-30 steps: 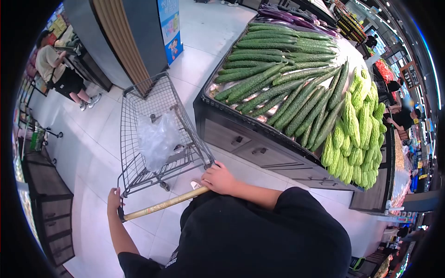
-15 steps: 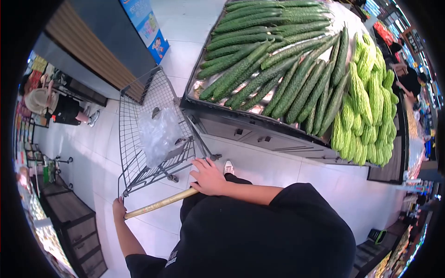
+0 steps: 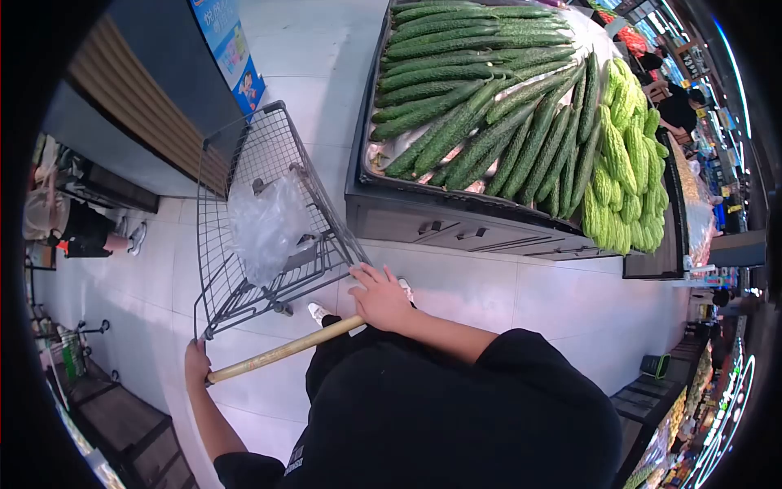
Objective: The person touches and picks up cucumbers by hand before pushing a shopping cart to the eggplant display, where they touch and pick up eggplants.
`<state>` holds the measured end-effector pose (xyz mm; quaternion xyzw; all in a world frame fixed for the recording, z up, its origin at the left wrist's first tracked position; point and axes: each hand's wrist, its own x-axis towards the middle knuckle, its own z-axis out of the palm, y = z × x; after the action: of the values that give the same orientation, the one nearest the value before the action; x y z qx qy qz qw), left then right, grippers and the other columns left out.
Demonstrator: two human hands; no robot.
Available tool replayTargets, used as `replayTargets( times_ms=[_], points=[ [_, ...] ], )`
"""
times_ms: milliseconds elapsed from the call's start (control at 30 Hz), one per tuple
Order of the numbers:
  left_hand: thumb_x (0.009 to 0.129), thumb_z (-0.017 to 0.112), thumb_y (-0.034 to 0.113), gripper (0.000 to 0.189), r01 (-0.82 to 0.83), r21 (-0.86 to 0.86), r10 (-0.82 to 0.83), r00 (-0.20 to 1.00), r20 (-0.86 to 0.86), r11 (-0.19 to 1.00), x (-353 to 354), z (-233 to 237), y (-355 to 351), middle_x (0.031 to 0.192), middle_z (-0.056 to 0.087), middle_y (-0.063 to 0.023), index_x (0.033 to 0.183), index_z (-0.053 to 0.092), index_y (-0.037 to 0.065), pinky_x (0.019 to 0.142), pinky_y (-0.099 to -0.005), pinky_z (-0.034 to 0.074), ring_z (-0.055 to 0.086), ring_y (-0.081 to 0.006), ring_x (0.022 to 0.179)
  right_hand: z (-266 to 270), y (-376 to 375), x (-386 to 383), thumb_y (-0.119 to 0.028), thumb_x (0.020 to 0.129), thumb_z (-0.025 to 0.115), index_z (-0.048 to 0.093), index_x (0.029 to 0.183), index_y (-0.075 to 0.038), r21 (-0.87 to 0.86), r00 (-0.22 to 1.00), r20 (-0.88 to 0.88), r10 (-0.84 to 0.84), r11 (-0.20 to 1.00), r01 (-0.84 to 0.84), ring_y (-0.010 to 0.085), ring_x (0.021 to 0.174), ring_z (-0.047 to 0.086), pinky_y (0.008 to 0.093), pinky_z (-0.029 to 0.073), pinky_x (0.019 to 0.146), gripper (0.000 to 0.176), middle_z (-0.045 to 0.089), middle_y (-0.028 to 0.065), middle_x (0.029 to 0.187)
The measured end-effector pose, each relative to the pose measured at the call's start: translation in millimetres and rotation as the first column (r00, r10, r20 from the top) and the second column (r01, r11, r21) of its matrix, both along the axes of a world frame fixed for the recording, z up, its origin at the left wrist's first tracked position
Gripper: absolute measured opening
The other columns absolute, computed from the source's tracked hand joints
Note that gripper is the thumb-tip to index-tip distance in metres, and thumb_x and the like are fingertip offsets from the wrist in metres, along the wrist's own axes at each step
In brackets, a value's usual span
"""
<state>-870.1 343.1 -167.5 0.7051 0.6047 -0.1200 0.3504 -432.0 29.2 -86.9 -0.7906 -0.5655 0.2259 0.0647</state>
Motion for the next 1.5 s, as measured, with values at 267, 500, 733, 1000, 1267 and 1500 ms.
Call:
replayTargets(
  times_ms=[267, 500, 733, 1000, 1267, 1500],
  points=[
    [0.108, 0.042, 0.032, 0.043, 0.195, 0.121, -0.194, 0.981, -0.017, 0.973, 20, -18, 92, 0.089, 0.068, -0.0279, 0.114, 0.060, -0.007, 0.065, -0.0488, 0.053, 0.068, -0.0398, 0.074, 8, 68, -12, -0.028, 0.091, 0.056, 0.062, 0.130, -0.007, -0.250, 0.988, 0.058, -0.143, 0.956, 0.153, 0.0299, 0.146, 0.036, 0.0623, 0.035, 0.113, 0.045, 0.039, 0.0184, 0.157],
    [0.107, 0.044, 0.034, 0.043, 0.222, 0.063, -0.221, 0.975, -0.027, 0.973, 59, -20, 151, 0.099, 0.070, -0.0312, 0.111, 0.064, -0.004, 0.080, -0.0534, 0.053, 0.069, -0.0461, 0.091, 13, 102, -7, -0.028, 0.090, 0.058, 0.064, 0.130, -0.014, -0.261, 0.967, 0.095, -0.234, 0.932, 0.252, 0.0306, 0.143, 0.041, 0.0547, 0.038, 0.114, 0.043, 0.039, 0.0160, 0.158],
    [0.107, 0.044, 0.033, 0.043, 0.246, 0.038, -0.245, 0.969, -0.023, 0.969, 97, -18, 202, 0.093, 0.070, -0.0302, 0.107, 0.064, -0.005, 0.077, -0.0533, 0.053, 0.070, -0.0449, 0.084, 20, 132, -2, -0.030, 0.091, 0.055, 0.066, 0.127, -0.010, -0.231, 0.929, 0.045, -0.367, 0.901, 0.368, 0.0309, 0.143, 0.042, 0.0538, 0.039, 0.112, 0.042, 0.045, 0.0182, 0.154],
    [0.106, 0.044, 0.032, 0.042, 0.268, 0.015, -0.267, 0.963, -0.027, 0.963, 150, 8, 239, 0.091, 0.069, -0.0297, 0.104, 0.064, -0.005, 0.074, -0.0532, 0.054, 0.070, -0.0440, 0.082, 7, 159, 12, -0.030, 0.089, 0.057, 0.067, 0.121, -0.006, 0.005, 0.898, 0.166, -0.408, 0.911, 0.413, 0.0323, 0.138, 0.046, 0.0531, 0.033, 0.117, 0.041, 0.057, 0.0162, 0.142],
    [0.104, 0.049, 0.033, 0.036, 0.443, 0.464, -0.394, 0.896, -0.203, 0.767, 179, -11, 278, 0.093, 0.070, -0.0260, 0.103, 0.064, 0.000, 0.076, -0.0536, 0.053, 0.069, -0.0434, 0.089, -4, 189, 37, -0.029, 0.087, 0.059, 0.069, 0.114, -0.006, 0.069, 0.873, 0.155, -0.462, 0.887, 0.457, 0.0312, 0.133, 0.050, 0.0518, 0.035, 0.115, 0.037, 0.062, 0.0143, 0.131],
    [0.099, 0.057, 0.019, 0.023, 0.295, 0.751, -0.408, 0.912, -0.037, 0.591, 253, 19, 212, 0.100, 0.063, -0.0208, 0.110, 0.064, 0.001, 0.086, -0.0510, 0.048, 0.061, -0.0417, 0.101, -2, 195, 59, -0.033, 0.084, 0.065, 0.069, 0.109, -0.008, 0.224, 0.904, 0.054, -0.424, 0.888, 0.403, 0.0289, 0.123, 0.054, 0.0500, 0.039, 0.111, 0.036, 0.064, 0.0110, 0.118]
  ],
)
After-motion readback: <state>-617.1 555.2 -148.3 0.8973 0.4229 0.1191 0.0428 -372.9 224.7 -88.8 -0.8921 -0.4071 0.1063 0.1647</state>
